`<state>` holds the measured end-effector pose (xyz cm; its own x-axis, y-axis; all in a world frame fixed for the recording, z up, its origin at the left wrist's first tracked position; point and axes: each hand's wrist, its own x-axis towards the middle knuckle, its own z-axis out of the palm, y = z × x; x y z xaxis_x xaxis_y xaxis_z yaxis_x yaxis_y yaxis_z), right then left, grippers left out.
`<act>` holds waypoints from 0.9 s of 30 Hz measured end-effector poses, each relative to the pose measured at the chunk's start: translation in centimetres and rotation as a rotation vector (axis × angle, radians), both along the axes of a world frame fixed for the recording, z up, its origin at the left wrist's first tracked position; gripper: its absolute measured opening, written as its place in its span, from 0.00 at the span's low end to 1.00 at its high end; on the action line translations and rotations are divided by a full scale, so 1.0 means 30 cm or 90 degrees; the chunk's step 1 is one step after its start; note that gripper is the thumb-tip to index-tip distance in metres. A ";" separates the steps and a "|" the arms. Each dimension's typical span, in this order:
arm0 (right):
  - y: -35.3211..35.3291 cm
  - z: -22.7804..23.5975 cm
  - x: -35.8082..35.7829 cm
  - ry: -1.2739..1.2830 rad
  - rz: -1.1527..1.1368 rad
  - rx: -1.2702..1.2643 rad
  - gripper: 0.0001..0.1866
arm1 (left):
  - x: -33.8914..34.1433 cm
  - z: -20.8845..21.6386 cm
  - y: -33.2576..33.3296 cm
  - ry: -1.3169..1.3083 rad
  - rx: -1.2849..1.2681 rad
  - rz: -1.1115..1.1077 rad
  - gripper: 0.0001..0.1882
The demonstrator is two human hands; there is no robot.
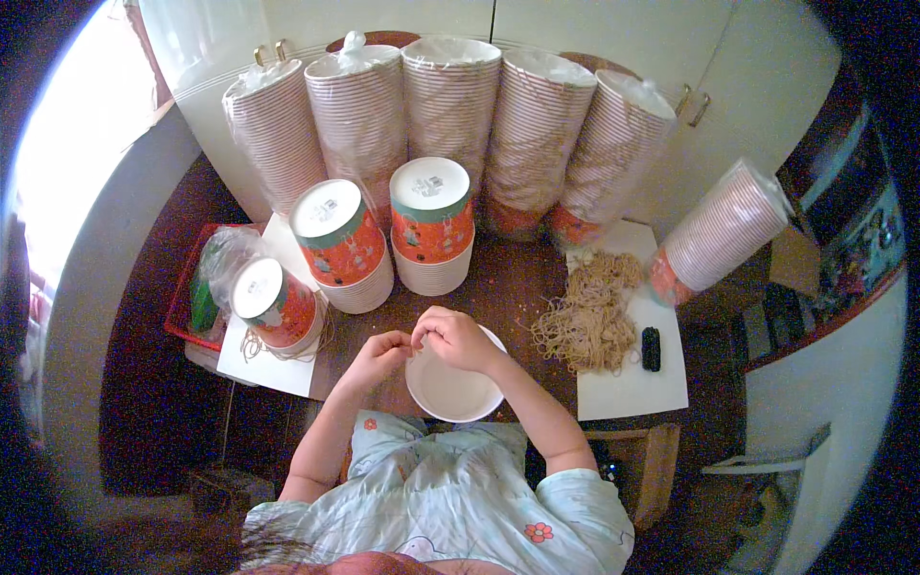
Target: Tying thin cords through pre-punched holes in paper buckets for assembly.
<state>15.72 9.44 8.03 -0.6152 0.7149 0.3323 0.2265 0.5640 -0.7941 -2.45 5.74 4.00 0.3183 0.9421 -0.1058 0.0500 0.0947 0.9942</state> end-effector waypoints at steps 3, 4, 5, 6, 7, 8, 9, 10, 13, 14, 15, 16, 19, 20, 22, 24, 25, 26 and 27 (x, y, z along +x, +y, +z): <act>-0.009 0.005 -0.002 -0.069 -0.035 0.010 0.08 | -0.007 -0.003 -0.007 0.002 0.021 -0.026 0.08; -0.017 0.006 -0.004 -0.120 -0.066 0.002 0.07 | -0.009 0.001 -0.011 0.017 0.022 -0.034 0.08; -0.022 0.000 -0.003 -0.119 -0.065 0.003 0.07 | -0.011 0.006 -0.014 0.018 0.023 -0.032 0.08; -0.025 -0.011 0.001 -0.131 -0.066 0.032 0.07 | -0.011 0.012 -0.010 0.011 -0.004 -0.020 0.08; -0.026 -0.023 0.003 -0.142 -0.068 0.062 0.07 | -0.011 0.015 -0.008 0.003 -0.031 -0.008 0.07; -0.027 -0.037 0.002 -0.142 -0.068 0.062 0.07 | -0.013 0.013 -0.005 0.003 -0.031 -0.008 0.07; -0.029 -0.053 0.003 -0.126 -0.064 0.089 0.08 | -0.015 0.008 -0.002 -0.050 -0.076 -0.009 0.07; -0.030 -0.069 0.004 -0.110 -0.061 0.117 0.10 | -0.017 0.005 0.000 -0.103 -0.121 -0.011 0.07; -0.027 -0.111 0.002 -0.097 -0.042 0.063 0.10 | -0.020 0.003 0.001 -0.109 -0.122 -0.031 0.06; -0.029 -0.117 0.006 -0.097 -0.043 0.062 0.10 | -0.017 -0.001 0.002 -0.109 -0.122 -0.032 0.06; -0.036 -0.101 0.002 -0.079 -0.057 0.030 0.09 | -0.015 -0.008 0.002 -0.120 -0.067 -0.011 0.06; -0.043 -0.085 -0.001 -0.061 -0.070 -0.002 0.09 | -0.015 -0.014 0.002 -0.131 -0.011 0.010 0.06; -0.063 -0.051 0.000 -0.084 -0.129 -0.021 0.08 | -0.043 -0.026 0.001 -0.111 -0.042 0.007 0.04; -0.072 -0.044 -0.001 -0.084 -0.128 -0.021 0.08 | -0.049 -0.030 0.002 -0.111 -0.042 0.008 0.04; -0.099 -0.032 -0.004 -0.070 -0.091 0.084 0.07 | -0.059 -0.033 0.004 -0.104 -0.087 0.005 0.03; -0.133 -0.027 -0.019 -0.144 -0.059 0.106 0.07 | -0.066 -0.033 0.010 -0.114 -0.094 0.006 0.02; -0.151 -0.023 -0.030 -0.217 -0.029 0.128 0.07 | -0.069 -0.032 0.012 -0.124 -0.101 0.005 0.02; -0.168 -0.014 -0.042 -0.246 -0.021 0.163 0.08 | -0.073 -0.031 0.012 -0.123 -0.101 0.007 0.02; -0.174 -0.018 -0.050 -0.245 -0.021 0.163 0.08 | -0.075 -0.029 0.012 -0.136 -0.093 -0.009 0.02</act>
